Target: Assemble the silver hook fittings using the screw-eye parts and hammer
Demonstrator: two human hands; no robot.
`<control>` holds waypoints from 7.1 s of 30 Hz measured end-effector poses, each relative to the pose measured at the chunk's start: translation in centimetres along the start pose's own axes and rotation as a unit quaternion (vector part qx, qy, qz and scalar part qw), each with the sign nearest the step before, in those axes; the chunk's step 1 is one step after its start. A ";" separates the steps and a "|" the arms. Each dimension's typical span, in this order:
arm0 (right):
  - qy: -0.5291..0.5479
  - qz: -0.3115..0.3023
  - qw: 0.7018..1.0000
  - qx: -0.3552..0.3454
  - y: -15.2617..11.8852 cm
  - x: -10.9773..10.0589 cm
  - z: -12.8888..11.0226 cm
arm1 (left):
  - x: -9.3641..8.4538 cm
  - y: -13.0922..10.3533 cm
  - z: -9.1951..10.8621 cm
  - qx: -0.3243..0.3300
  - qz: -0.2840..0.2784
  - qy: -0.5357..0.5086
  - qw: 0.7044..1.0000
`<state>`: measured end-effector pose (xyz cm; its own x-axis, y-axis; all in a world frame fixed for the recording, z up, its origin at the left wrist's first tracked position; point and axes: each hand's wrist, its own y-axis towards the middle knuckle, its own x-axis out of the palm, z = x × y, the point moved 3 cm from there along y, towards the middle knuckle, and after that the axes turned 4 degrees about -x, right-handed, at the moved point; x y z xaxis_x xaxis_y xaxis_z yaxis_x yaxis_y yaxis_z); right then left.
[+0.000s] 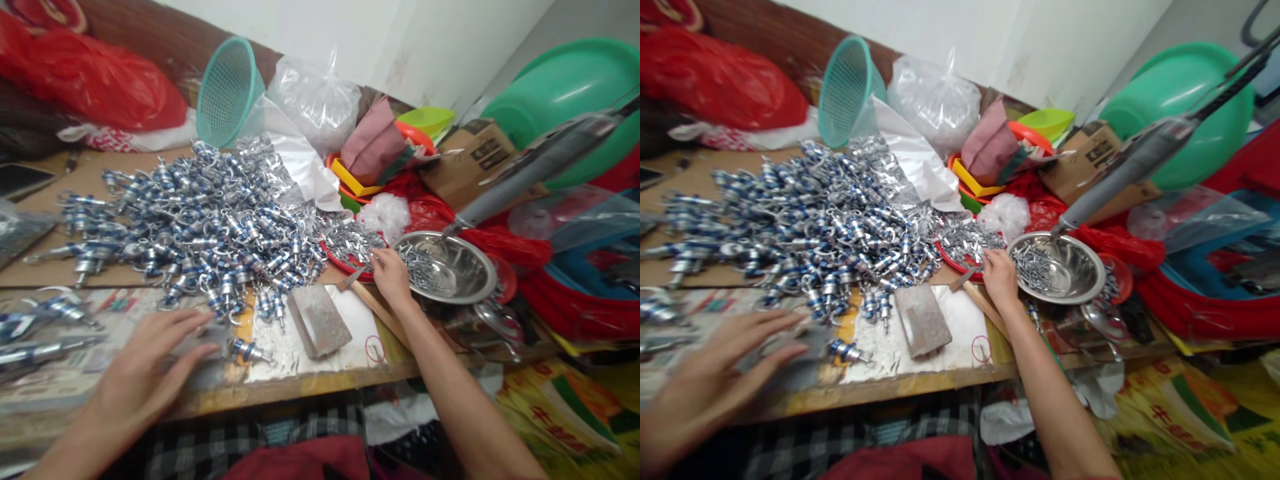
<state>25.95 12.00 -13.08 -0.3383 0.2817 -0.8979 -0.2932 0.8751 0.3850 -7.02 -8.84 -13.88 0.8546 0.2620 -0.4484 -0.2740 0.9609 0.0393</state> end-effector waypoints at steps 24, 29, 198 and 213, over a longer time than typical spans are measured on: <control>-0.029 -0.114 0.993 -0.007 3.7 1.7 1.4 | 10.6 2.4 6.5 0.080 -0.142 -0.022 0.986; 0.007 -0.087 0.996 0.006 3.6 2.6 1.3 | 10.5 2.5 6.5 0.090 -0.117 -0.040 0.988; 0.206 -0.059 0.977 0.017 -8.6 -2.3 -11.4 | 10.7 3.4 5.1 -0.229 -0.256 -0.356 0.869; 0.060 -0.064 0.985 -0.147 -9.5 -3.8 -14.5 | 10.8 3.3 5.2 -0.219 -0.264 -0.373 0.862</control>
<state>17.03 -3.08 -10.20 -0.3802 0.1130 -0.9180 -0.5803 0.7437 0.3319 3.61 -2.39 -13.99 0.9129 -0.0595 0.4038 0.2383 0.8808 -0.4092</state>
